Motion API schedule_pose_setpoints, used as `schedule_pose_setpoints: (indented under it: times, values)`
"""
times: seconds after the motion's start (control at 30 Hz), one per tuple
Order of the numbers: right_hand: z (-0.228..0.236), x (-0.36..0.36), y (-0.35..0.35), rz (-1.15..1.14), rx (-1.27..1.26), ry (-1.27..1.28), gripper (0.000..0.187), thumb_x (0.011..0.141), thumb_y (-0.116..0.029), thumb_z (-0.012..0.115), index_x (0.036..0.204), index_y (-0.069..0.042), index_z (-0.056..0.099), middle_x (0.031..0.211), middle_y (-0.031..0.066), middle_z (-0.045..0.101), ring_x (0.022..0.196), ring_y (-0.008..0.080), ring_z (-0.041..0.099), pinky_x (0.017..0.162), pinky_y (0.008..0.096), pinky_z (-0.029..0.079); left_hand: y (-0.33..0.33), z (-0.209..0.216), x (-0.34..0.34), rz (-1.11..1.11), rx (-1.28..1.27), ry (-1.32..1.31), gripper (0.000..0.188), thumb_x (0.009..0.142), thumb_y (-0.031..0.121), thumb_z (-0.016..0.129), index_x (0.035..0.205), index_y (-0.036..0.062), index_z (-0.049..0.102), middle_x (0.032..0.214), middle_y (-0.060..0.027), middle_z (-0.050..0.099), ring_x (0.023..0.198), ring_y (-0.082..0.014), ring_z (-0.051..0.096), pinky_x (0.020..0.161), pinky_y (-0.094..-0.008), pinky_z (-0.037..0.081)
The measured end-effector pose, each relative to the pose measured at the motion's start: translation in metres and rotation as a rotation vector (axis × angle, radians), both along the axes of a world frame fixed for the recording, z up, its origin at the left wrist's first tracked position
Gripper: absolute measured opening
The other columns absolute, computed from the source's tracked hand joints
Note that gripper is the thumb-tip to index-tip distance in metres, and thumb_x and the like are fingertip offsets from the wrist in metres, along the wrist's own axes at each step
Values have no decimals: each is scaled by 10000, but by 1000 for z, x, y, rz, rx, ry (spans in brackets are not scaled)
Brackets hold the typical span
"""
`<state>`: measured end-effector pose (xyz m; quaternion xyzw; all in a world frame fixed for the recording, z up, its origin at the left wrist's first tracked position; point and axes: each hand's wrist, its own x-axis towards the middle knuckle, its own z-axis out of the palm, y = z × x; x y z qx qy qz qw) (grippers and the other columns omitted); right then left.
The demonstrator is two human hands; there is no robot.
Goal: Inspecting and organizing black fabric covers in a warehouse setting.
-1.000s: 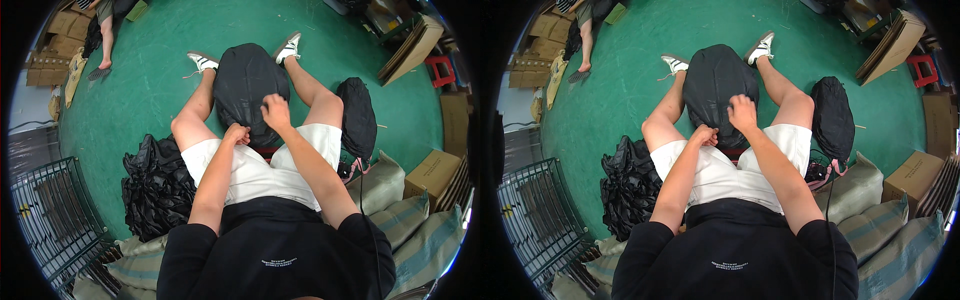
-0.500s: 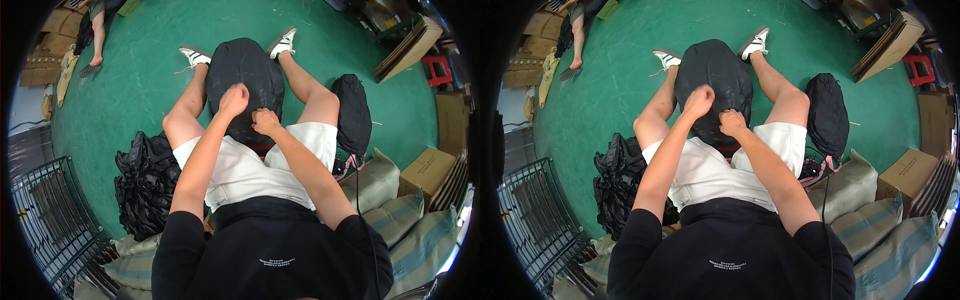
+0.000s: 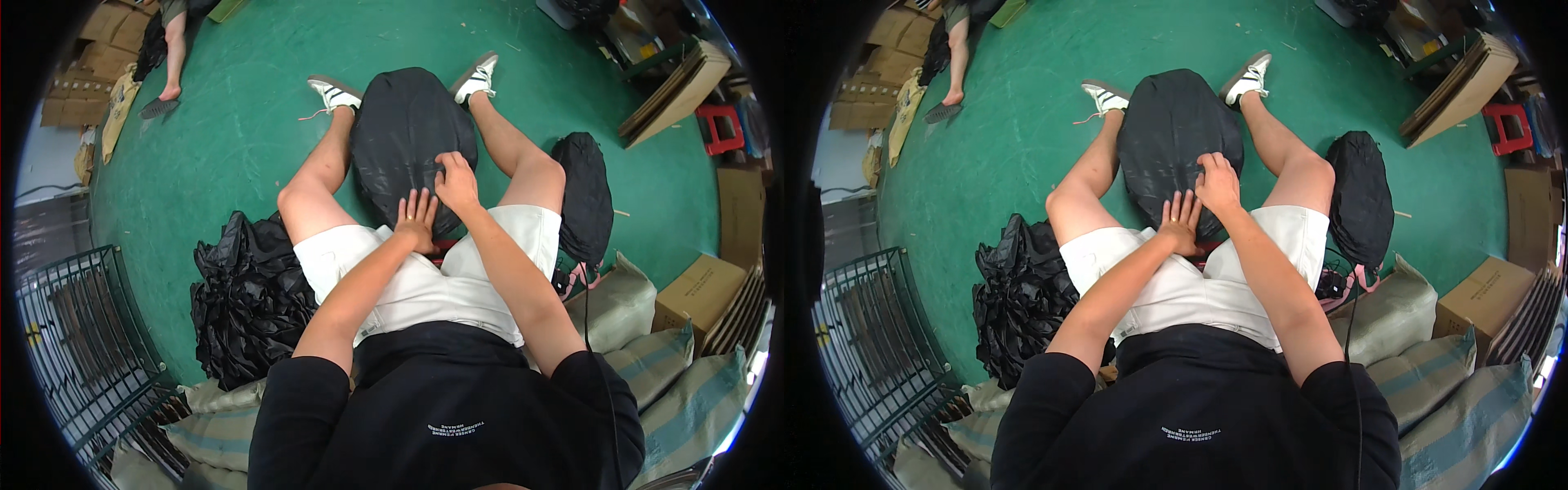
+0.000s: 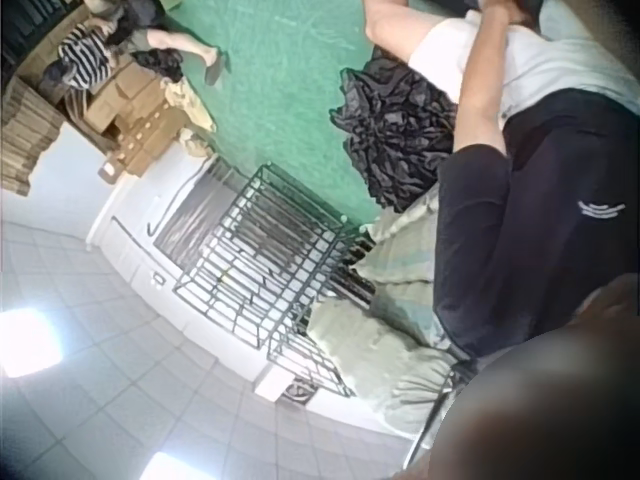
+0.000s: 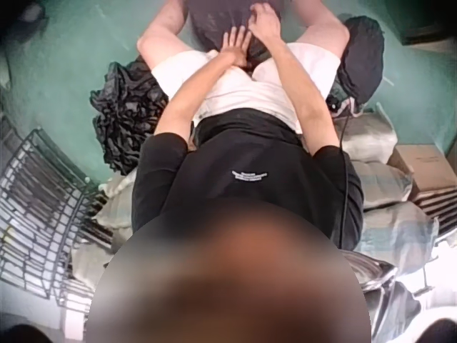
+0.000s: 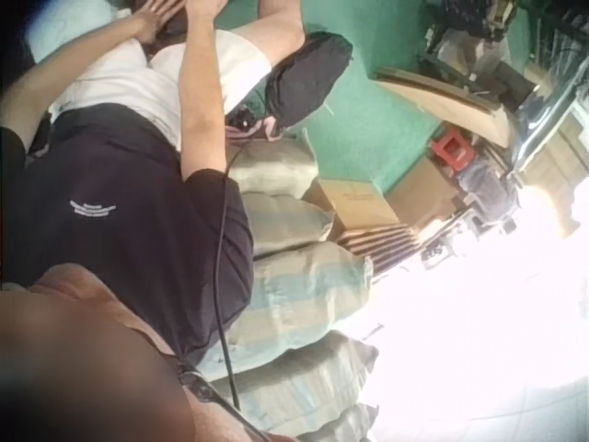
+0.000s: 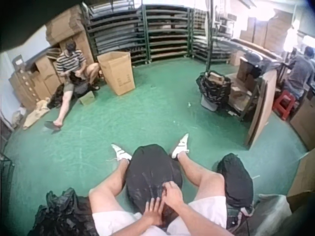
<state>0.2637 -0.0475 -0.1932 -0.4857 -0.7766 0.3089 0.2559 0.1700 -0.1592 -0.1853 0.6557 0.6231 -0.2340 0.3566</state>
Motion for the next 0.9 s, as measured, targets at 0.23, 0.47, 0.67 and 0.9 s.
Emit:
schedule_pose_setpoints:
  times: [0.23, 0.47, 0.67, 0.9]
  values:
    - [-8, -8, -30, 376, -120, -268, 199, 749, -166, 688, 928, -83, 664, 998, 153, 583, 1025, 341, 562, 912, 421, 460, -14, -12, 10, -280, -449, -497, 559, 820, 394, 578, 1207, -9, 607, 1366, -235, 484, 1268, -350, 442, 1050, -471, 331]
    - [-37, 23, -17, 297, -303, -124, 136, 772, -104, 683, 887, -33, 662, 853, 125, 599, 785, 259, 615, 754, 366, 500, -71, 95, -33, 881, 680, -974, 192, 881, 158, 627, 966, -10, 665, 906, -107, 691, 818, -175, 654, 728, -298, 499]
    - [-36, 14, -16, 231, -290, -233, 106, 792, -97, 662, 873, -29, 659, 834, 108, 605, 736, 227, 610, 716, 338, 494, -167, 43, -159, 1623, 1348, -662, 147, 922, 134, 600, 955, -3, 641, 839, -51, 655, 766, -108, 595, 710, -251, 484]
    - [-35, -1, -33, 207, -344, -199, 91, 807, -92, 648, 869, -27, 660, 795, 88, 608, 686, 187, 593, 682, 314, 487, -335, -135, -256, 2359, 554, -780, 353, 868, 167, 606, 1177, 1, 567, 840, -70, 645, 684, -175, 597, 617, -300, 472]
